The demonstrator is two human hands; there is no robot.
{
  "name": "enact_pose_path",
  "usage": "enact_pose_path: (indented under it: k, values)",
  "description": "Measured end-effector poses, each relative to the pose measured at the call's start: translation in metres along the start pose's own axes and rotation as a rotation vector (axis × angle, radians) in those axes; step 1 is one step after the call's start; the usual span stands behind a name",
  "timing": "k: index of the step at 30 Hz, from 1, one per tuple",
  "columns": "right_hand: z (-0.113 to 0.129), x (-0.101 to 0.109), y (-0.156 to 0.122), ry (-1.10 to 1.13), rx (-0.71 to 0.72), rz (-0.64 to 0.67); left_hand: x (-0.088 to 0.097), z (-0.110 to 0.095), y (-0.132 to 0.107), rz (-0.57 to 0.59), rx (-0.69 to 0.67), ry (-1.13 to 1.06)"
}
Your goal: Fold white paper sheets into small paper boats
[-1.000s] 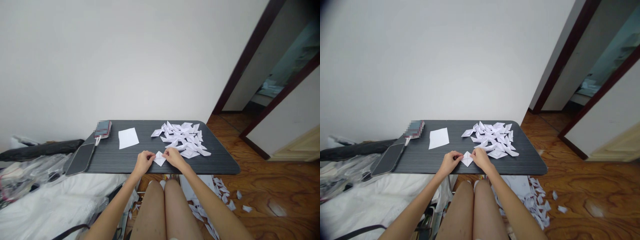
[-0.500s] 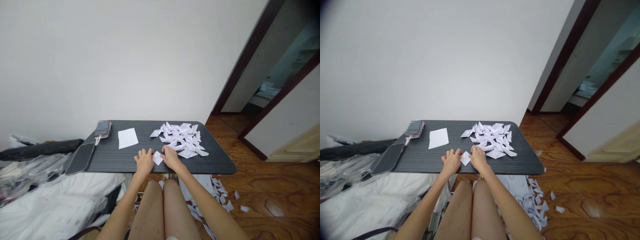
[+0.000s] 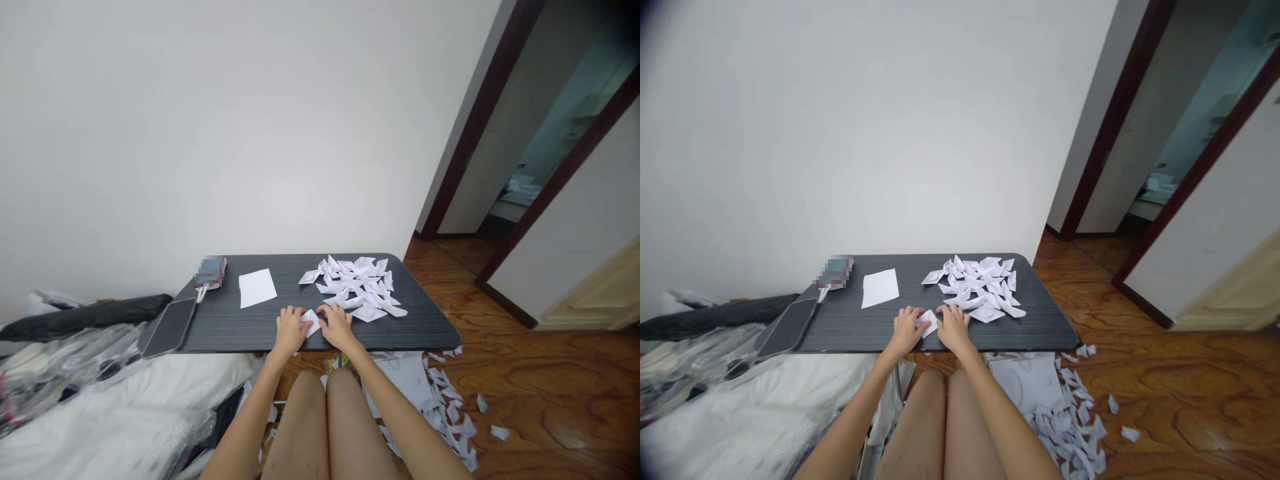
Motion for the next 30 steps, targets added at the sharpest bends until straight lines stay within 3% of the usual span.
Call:
enact_pose_path:
  k: [3,7,13,17,21,30]
  values:
    - [-0.001,0.0,0.002,0.087,0.039,0.011,0.001,0.003,0.003,-0.015,-0.014,-0.18]
    - [0.007,0.006,0.003,0.183,0.137,0.05,0.011,0.003,0.0,-0.119,-0.093,-0.388]
    - [0.031,0.03,-0.008,0.098,0.428,-0.049,0.032,0.001,-0.01,-0.341,-0.307,-0.212]
    - [0.031,0.026,-0.019,0.032,0.547,0.059,0.022,-0.001,-0.016,-0.271,-0.473,-0.103]
    - [0.017,0.016,-0.025,0.142,0.539,0.123,0.007,0.001,-0.021,-0.197,-0.558,-0.1]
    - [0.009,0.023,-0.014,0.414,0.381,0.021,0.006,0.015,-0.02,-0.323,-0.603,-0.221]
Point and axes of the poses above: each hand's wrist, its own y-axis towards the middle knuckle, its own x-axis out of the back of the hand, z = x × y, the point moved 3 cm from there along y, towards the middle knuckle, and after that the axes turned 15 degrees about y, right-handed, at the moved point
